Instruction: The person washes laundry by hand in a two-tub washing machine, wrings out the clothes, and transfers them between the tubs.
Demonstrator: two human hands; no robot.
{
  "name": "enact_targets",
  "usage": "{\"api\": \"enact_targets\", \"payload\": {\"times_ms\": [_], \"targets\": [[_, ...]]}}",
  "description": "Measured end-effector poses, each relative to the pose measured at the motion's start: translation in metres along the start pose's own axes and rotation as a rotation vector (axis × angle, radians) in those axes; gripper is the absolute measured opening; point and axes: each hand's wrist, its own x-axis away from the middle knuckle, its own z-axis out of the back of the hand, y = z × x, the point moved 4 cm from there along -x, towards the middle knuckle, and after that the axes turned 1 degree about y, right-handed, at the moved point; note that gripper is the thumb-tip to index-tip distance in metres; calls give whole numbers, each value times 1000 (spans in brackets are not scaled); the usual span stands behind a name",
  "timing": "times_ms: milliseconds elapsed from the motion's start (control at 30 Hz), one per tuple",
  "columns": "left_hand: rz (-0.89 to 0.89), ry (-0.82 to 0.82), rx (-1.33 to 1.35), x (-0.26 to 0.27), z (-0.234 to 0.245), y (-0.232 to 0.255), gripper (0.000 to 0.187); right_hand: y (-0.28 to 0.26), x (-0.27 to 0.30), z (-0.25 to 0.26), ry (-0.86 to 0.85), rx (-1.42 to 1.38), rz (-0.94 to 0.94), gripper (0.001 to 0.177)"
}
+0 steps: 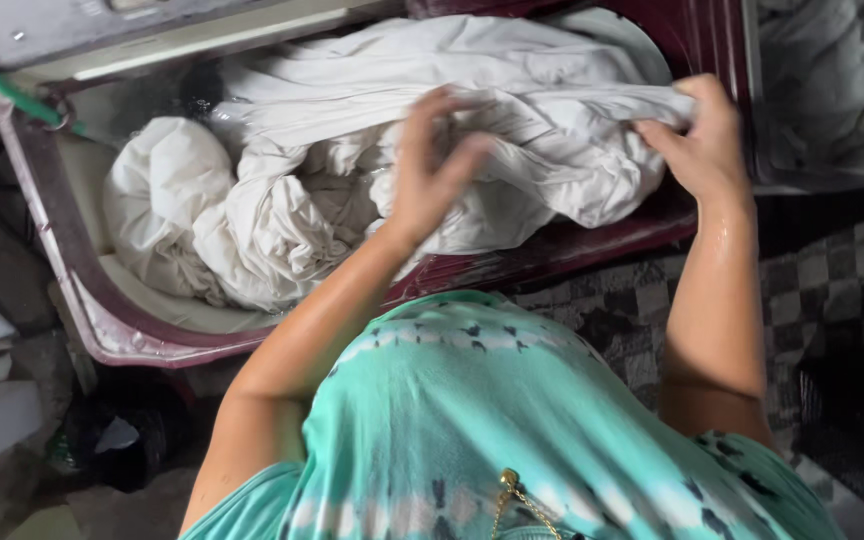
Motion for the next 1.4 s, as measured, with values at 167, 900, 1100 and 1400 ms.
{"api": "enact_targets", "payload": {"times_ms": [167,900,1100,1400], "targets": [[546,583,129,124,85,-153,31,-34,-20,-20,-64,273,141,54],[967,326,596,83,23,-132,38,-149,-62,-301,-914,957,636,32],[773,99,220,42,-29,-58,38,-172,-71,-168,-791,902,517,35],[937,-171,406,33,40,-127,70,-68,-107,-166,-768,550,115,48]]}}
